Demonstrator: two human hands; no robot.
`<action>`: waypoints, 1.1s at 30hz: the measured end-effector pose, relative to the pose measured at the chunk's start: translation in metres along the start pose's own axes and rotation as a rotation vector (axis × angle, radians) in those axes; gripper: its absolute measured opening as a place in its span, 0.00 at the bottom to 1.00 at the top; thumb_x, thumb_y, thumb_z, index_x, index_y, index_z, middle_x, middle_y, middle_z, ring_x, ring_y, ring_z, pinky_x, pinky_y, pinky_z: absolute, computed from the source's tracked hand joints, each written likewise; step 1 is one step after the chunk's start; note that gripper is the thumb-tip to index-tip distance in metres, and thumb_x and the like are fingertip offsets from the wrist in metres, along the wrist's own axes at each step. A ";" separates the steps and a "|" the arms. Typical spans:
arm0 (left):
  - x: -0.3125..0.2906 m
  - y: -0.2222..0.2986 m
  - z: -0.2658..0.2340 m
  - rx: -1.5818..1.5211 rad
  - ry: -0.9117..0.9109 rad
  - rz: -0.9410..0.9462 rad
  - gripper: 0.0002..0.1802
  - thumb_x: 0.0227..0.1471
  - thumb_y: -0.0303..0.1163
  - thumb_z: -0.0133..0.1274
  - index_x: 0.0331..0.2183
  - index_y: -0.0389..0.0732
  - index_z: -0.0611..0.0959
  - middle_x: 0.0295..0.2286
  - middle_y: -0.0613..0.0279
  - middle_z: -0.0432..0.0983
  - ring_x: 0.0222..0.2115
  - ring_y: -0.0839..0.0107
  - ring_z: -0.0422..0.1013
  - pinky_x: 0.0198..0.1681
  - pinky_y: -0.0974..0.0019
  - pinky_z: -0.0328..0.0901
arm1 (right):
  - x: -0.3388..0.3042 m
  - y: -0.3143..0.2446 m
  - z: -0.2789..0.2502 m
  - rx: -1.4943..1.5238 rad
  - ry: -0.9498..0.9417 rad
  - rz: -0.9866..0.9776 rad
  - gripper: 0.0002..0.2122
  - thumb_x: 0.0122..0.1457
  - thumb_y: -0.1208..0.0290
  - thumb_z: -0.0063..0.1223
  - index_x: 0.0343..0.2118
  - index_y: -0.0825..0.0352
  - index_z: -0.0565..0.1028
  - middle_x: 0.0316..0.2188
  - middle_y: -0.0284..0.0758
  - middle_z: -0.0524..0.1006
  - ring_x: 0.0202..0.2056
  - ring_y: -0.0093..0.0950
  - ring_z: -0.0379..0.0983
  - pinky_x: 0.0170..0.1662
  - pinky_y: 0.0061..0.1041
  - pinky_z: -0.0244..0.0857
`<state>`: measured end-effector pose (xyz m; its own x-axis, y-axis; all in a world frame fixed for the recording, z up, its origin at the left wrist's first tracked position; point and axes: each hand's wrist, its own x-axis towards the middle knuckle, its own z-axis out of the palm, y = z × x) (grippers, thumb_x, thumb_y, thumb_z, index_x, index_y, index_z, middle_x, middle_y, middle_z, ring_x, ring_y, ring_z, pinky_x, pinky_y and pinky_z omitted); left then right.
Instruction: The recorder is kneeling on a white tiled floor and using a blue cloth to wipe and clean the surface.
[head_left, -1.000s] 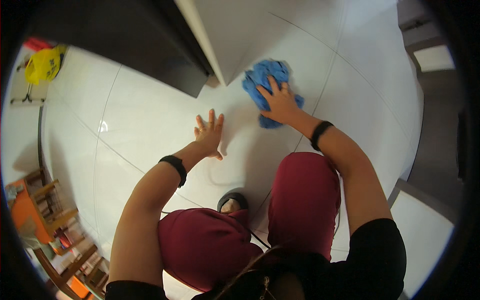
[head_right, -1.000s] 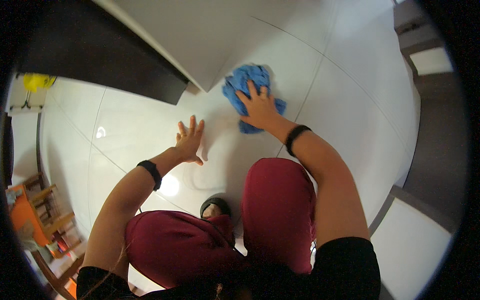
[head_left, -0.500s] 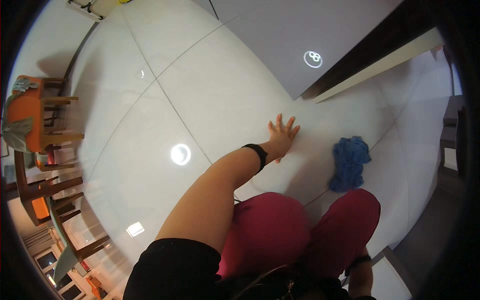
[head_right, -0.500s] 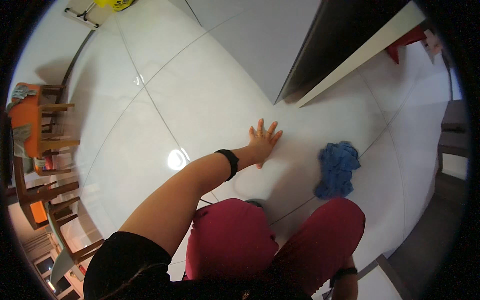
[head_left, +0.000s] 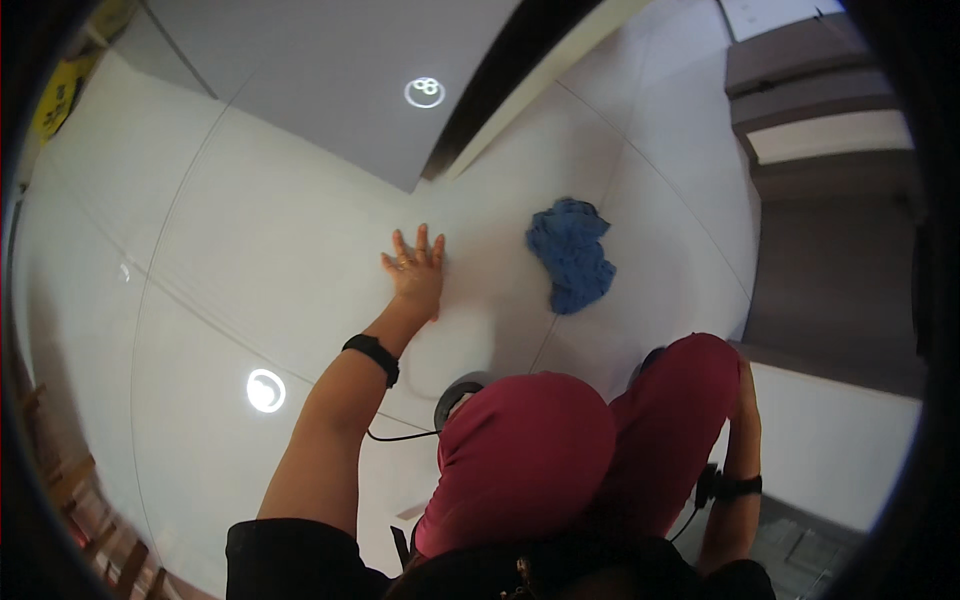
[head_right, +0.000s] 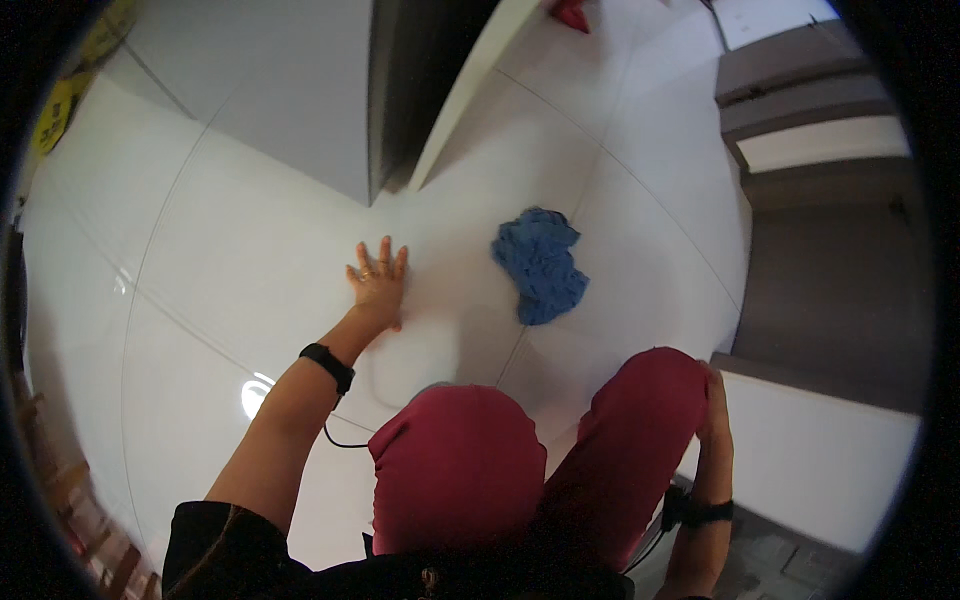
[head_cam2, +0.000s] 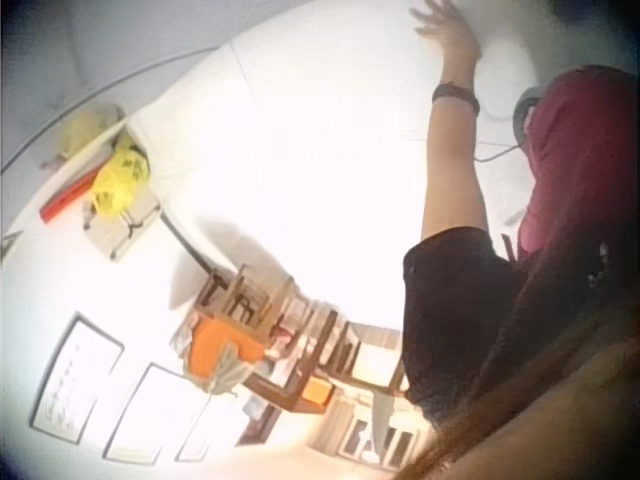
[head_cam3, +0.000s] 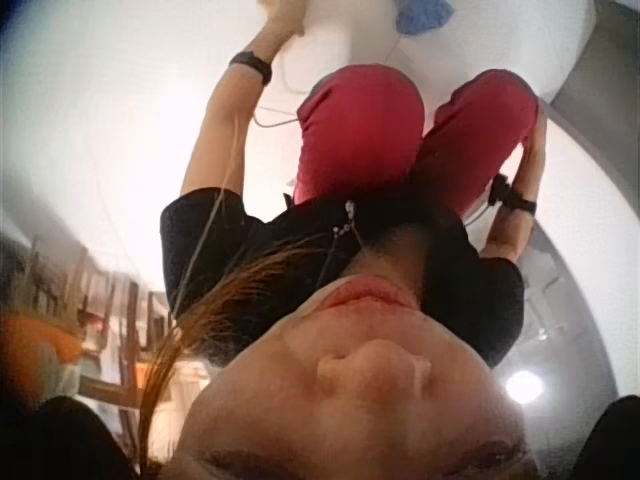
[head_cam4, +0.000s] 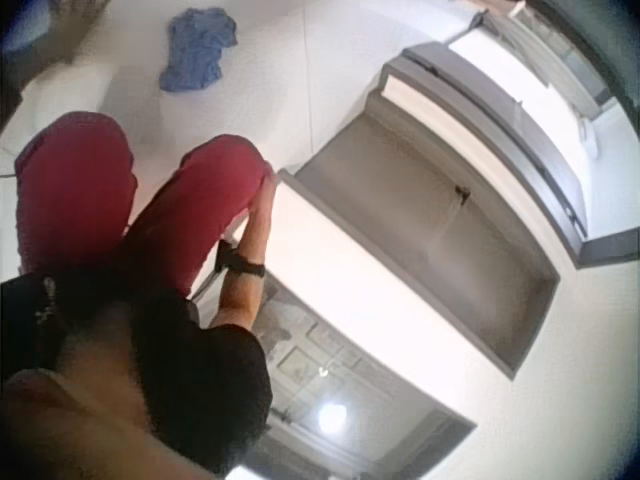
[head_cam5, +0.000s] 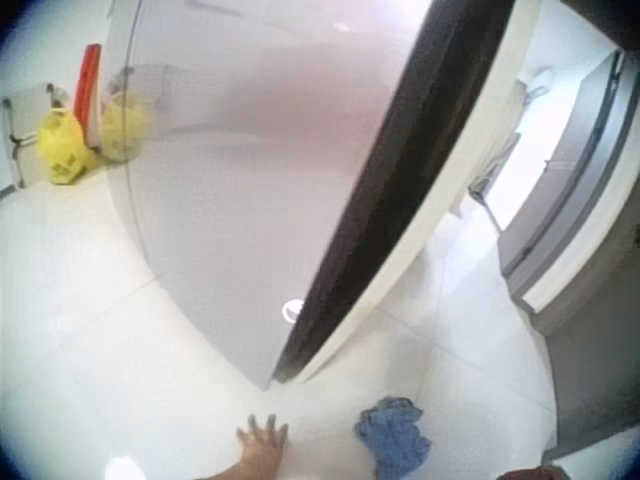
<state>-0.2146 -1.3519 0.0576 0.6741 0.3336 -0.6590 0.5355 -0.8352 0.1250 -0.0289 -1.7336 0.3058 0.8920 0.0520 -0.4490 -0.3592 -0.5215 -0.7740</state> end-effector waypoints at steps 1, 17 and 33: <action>0.000 0.001 -0.001 0.002 0.009 0.026 0.72 0.22 0.45 0.69 0.58 0.48 0.35 0.59 0.53 0.24 0.57 0.36 0.29 0.52 0.35 0.44 | 0.003 -0.007 -0.003 -0.079 -0.049 -0.004 0.09 0.57 0.68 0.39 0.28 0.66 0.72 0.24 0.28 0.71 0.27 0.18 0.66 0.32 0.19 0.61; -0.007 -0.002 -0.001 0.065 -0.002 0.016 0.72 0.22 0.46 0.69 0.58 0.47 0.35 0.59 0.54 0.23 0.57 0.38 0.28 0.52 0.36 0.46 | -0.100 -0.026 0.097 -0.861 -0.493 -0.515 0.01 0.52 0.77 0.43 0.26 0.67 0.66 0.18 0.34 0.65 0.24 0.29 0.65 0.30 0.25 0.60; -0.008 0.003 0.002 0.138 0.081 -0.001 0.72 0.19 0.47 0.70 0.58 0.45 0.40 0.59 0.49 0.29 0.57 0.36 0.32 0.49 0.39 0.53 | -0.052 -0.123 -0.093 -0.740 0.171 -0.371 0.07 0.57 0.64 0.43 0.27 0.59 0.69 0.25 0.27 0.69 0.27 0.18 0.64 0.32 0.17 0.55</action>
<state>-0.2197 -1.3586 0.0617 0.7159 0.3637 -0.5960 0.4644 -0.8854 0.0175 -0.0056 -1.7516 0.4666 0.9673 0.2315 -0.1032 0.1846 -0.9224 -0.3394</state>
